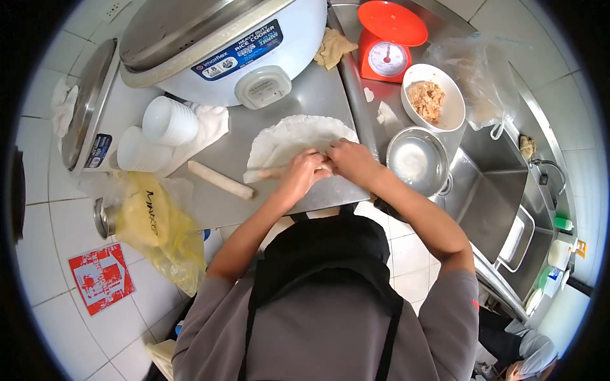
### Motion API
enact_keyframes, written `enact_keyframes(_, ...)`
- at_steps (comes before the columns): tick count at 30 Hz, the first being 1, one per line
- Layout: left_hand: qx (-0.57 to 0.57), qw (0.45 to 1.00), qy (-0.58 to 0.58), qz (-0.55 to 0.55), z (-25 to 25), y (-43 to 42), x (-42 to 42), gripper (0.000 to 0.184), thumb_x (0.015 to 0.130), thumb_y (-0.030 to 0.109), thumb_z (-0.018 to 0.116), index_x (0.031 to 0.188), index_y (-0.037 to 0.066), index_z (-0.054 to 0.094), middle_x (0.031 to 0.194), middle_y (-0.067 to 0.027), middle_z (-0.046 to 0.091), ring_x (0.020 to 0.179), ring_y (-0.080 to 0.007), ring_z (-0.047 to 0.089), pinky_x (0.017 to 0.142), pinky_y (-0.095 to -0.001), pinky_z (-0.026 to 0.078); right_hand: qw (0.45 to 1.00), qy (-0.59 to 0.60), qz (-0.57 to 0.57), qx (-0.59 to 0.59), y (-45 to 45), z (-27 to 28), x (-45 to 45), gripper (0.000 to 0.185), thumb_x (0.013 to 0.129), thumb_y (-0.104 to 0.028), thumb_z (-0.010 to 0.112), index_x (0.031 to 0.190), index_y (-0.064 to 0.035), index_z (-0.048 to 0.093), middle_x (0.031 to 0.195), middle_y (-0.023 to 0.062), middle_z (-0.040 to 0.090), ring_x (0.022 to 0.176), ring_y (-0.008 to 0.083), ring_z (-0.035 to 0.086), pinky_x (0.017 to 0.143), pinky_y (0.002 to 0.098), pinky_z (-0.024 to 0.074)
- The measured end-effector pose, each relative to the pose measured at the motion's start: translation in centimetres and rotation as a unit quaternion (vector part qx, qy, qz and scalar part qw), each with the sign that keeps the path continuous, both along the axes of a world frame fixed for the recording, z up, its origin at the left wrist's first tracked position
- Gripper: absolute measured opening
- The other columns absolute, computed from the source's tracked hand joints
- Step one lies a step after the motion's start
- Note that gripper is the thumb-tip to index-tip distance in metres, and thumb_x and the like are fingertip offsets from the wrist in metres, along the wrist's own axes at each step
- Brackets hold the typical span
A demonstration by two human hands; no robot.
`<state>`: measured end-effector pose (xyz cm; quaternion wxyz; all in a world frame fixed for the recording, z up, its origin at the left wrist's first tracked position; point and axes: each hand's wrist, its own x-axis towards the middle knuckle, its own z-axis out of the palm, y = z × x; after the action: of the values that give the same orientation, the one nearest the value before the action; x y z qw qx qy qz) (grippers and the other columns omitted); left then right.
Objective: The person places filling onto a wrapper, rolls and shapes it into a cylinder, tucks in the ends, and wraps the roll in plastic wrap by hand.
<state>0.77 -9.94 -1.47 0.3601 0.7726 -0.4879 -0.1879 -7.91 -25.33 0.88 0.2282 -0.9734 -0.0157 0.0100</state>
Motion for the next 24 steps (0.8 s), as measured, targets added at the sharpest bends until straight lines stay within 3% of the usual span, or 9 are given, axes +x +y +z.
enact_keyframes(6,-0.010,0.999,-0.043,-0.011,0.2,0.4,0.0,0.022,0.073,0.007,0.069,0.094,0.001,0.065,0.090,-0.0134,0.059,0.086,-0.0327,0.058,0.074,-0.0426,0.046,0.994,0.032,0.018,-0.102,0.1,1.0,-0.7,0.014,0.068,-0.012,0.070,0.078,-0.0028,0.065,0.090,0.0109,0.059,0.091,0.0282,0.059,0.077,0.0372,0.0518)
enact_keyframes(8,0.037,0.999,-0.030,-0.017,0.7,0.5,-0.3,0.016,0.076,0.008,0.067,0.089,-0.001,0.063,0.096,-0.0139,0.057,0.094,-0.0320,0.056,0.082,-0.0412,0.046,0.997,0.039,0.007,-0.070,-0.1,0.9,-1.0,0.014,0.070,-0.012,0.069,0.079,-0.0030,0.065,0.090,0.0115,0.059,0.090,0.0289,0.060,0.077,0.0379,0.0517)
enact_keyframes(11,0.002,0.999,-0.045,-0.016,0.2,0.6,-0.1,0.025,0.074,0.005,0.068,0.098,0.000,0.063,0.093,-0.0137,0.059,0.089,-0.0337,0.058,0.077,-0.0427,0.046,0.998,0.052,-0.013,-0.034,-0.4,1.6,-1.1,0.016,0.068,-0.012,0.071,0.080,-0.0041,0.063,0.090,0.0117,0.058,0.089,0.0298,0.060,0.075,0.0398,0.0510)
enact_keyframes(16,-0.059,0.996,-0.065,0.033,0.4,1.3,-0.7,0.025,0.072,0.005,0.070,0.095,0.000,0.062,0.093,-0.0131,0.058,0.088,-0.0331,0.056,0.076,-0.0418,0.045,0.995,0.082,-0.051,0.008,-0.6,1.3,-1.2,0.021,0.067,-0.012,0.073,0.082,-0.0040,0.061,0.089,0.0107,0.057,0.089,0.0301,0.059,0.075,0.0410,0.0497)
enact_keyframes(17,-0.067,0.993,-0.079,0.055,0.4,1.6,-0.7,0.026,0.071,0.006,0.071,0.094,0.000,0.062,0.094,-0.0130,0.058,0.088,-0.0327,0.056,0.076,-0.0413,0.045,0.998,0.044,-0.038,0.026,-0.4,1.4,-1.0,0.021,0.066,-0.012,0.073,0.082,-0.0042,0.061,0.090,0.0101,0.057,0.089,0.0296,0.059,0.076,0.0405,0.0498)
enact_keyframes(19,-0.037,0.995,-0.073,0.058,0.8,2.2,-0.5,0.026,0.070,0.006,0.072,0.093,0.000,0.061,0.093,-0.0129,0.058,0.088,-0.0324,0.055,0.076,-0.0409,0.045,0.999,0.005,-0.028,0.047,0.2,1.2,-0.6,0.021,0.066,-0.012,0.073,0.082,-0.0043,0.062,0.090,0.0095,0.057,0.090,0.0291,0.059,0.076,0.0399,0.0498)
enact_keyframes(24,-0.008,0.997,-0.063,0.050,0.4,2.6,0.1,0.027,0.069,0.007,0.073,0.091,-0.001,0.061,0.093,-0.0131,0.058,0.089,-0.0325,0.055,0.077,-0.0412,0.044,0.998,0.047,-0.006,0.032,0.9,0.7,0.2,0.022,0.065,-0.011,0.075,0.082,-0.0040,0.062,0.091,0.0088,0.057,0.091,0.0281,0.058,0.077,0.0383,0.0504)
